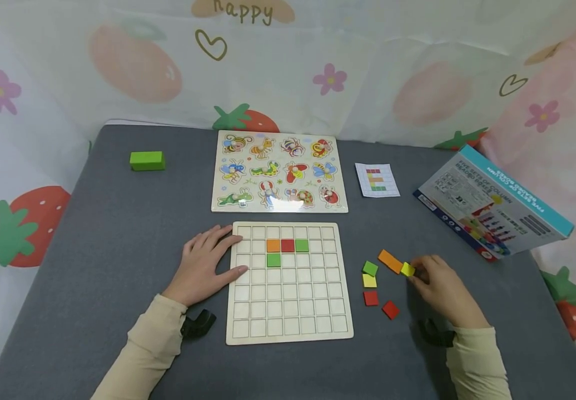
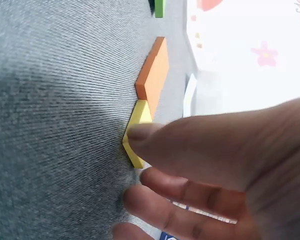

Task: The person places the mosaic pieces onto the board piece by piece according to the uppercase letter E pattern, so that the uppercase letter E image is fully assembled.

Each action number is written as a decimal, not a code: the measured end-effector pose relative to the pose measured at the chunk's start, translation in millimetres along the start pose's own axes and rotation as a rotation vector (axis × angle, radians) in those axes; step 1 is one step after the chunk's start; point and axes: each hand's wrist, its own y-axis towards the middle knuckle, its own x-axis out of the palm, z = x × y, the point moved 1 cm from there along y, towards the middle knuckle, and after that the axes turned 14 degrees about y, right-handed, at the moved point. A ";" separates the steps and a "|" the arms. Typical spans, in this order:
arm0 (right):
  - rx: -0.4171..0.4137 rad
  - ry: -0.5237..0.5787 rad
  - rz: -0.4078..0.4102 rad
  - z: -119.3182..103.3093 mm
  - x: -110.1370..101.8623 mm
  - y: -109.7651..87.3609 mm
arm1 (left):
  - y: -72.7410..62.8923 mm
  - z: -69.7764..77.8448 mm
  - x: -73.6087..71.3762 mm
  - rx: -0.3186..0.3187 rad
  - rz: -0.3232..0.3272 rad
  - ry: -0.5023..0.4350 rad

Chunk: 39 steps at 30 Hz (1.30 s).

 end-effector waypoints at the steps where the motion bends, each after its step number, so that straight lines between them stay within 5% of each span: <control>1: -0.005 0.003 0.001 -0.3 -0.1 0.5 | 0.1 -0.3 0.1 0.000 -0.001 0.002; 14: -0.078 0.009 0.036 -10.0 -6.2 -2.8 | 0.8 -0.2 -1.9 -0.004 0.004 0.006; 25: -0.436 0.035 0.070 -58.2 11.2 13.1 | 0.2 0.1 0.2 0.003 0.012 0.000; 39: -0.682 0.010 -0.123 -112.0 56.0 38.3 | 0.6 -0.2 1.0 -0.003 -0.016 0.004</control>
